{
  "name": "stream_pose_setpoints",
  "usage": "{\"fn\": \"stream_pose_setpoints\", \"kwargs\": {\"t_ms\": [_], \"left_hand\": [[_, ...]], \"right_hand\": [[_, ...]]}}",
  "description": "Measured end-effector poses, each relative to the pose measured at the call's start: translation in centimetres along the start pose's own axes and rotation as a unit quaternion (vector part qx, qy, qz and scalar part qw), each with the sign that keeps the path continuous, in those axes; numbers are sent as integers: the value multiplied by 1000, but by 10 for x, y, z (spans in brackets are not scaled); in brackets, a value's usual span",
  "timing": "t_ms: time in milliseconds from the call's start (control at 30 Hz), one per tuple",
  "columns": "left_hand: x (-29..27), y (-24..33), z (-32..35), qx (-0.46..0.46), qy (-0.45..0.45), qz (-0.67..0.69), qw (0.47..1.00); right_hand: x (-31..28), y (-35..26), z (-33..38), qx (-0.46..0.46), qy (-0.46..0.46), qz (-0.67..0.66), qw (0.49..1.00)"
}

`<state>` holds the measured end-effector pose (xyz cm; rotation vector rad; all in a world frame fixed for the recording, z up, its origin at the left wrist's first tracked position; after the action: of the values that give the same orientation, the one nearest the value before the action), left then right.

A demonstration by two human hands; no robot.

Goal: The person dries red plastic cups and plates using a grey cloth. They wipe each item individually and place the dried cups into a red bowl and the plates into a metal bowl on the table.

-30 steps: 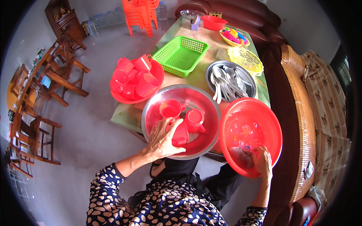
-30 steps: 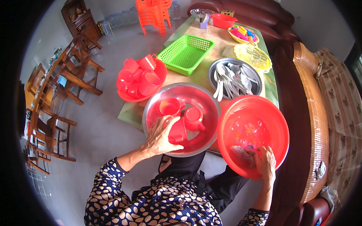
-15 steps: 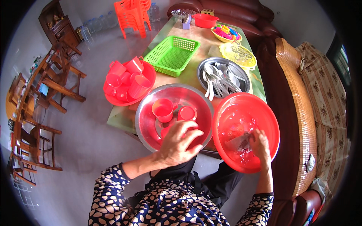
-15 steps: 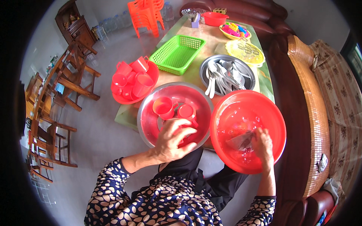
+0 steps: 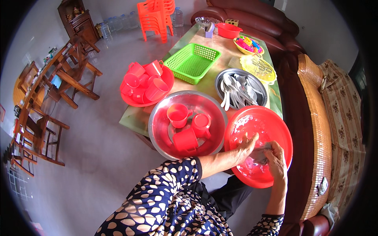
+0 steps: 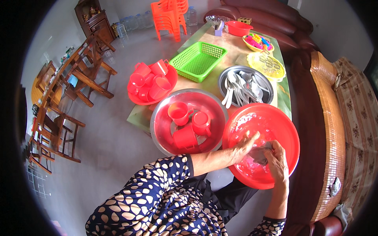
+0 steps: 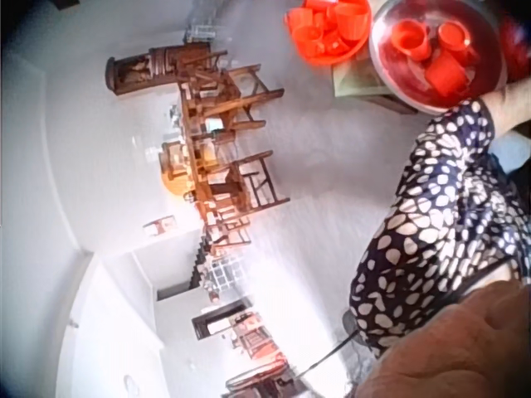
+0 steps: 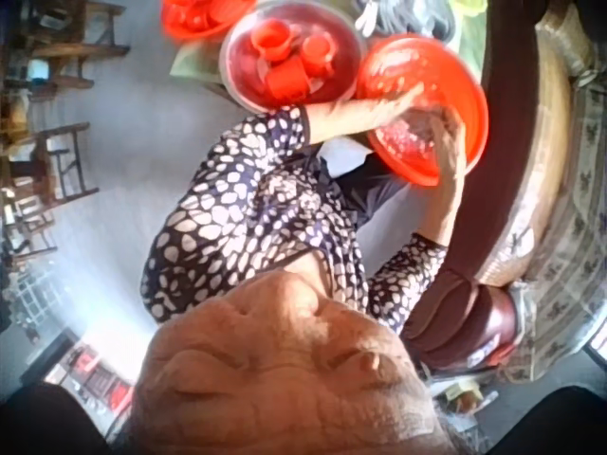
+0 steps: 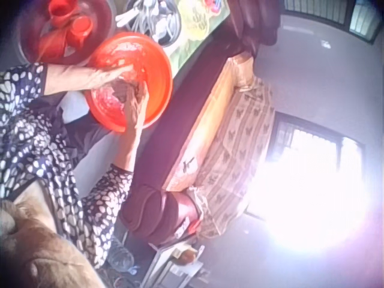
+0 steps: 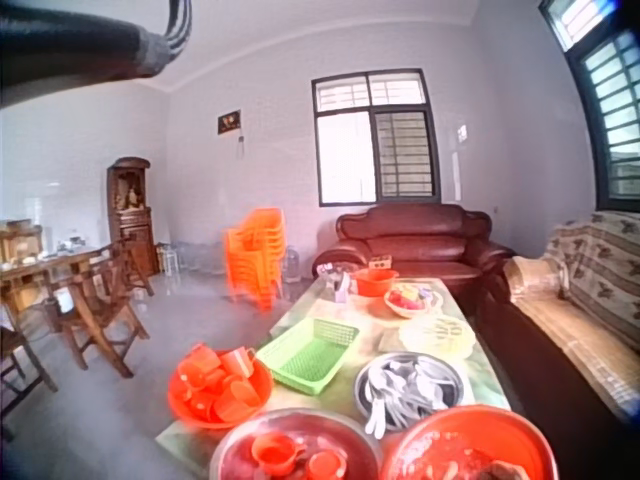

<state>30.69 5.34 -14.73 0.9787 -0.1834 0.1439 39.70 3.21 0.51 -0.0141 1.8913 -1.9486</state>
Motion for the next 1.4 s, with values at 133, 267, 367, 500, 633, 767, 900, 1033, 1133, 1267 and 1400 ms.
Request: {"fn": "stream_pose_setpoints", "kwargs": {"t_ms": [133,267,367,500,633,767,900,1033,1133,1267,1400], "left_hand": [[48,24,7,7,-244,260,934],[32,75,22,323,-172,85,927],[39,29,-13,-11,-113,353,929],[34,34,19,-35,18,358,933],[30,42,5,67,-92,306,945],[9,50,30,-6,-29,234,972],[11,40,44,-89,-43,186,978],[15,23,39,-100,-53,160,981],[31,24,35,-122,-112,212,963],[61,64,49,-12,-261,336,905],[63,58,20,-17,-162,375,913]], "right_hand": [[9,-28,12,-57,47,-141,987],[20,-41,5,-59,125,-29,990],[22,-33,-13,-103,161,28,981],[2,11,-33,-97,143,0,985],[-27,64,-46,-101,109,261,954],[-23,54,-30,-21,141,512,847],[16,81,-22,1,-72,588,805],[10,31,-19,-36,-37,171,984],[11,-24,-2,-74,4,57,996],[20,-58,12,-95,59,25,993],[9,-39,-3,-104,170,91,976]]}}
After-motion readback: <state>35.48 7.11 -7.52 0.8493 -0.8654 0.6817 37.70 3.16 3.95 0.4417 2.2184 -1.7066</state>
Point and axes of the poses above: each hand's wrist, its own z-axis away from the middle knuckle, its own x-axis out of the palm, y = z × x, the point moved 10 cm from there along -z, towards the middle knuckle, and after that the axes turned 1 degree about y, right-handed, at the moved point
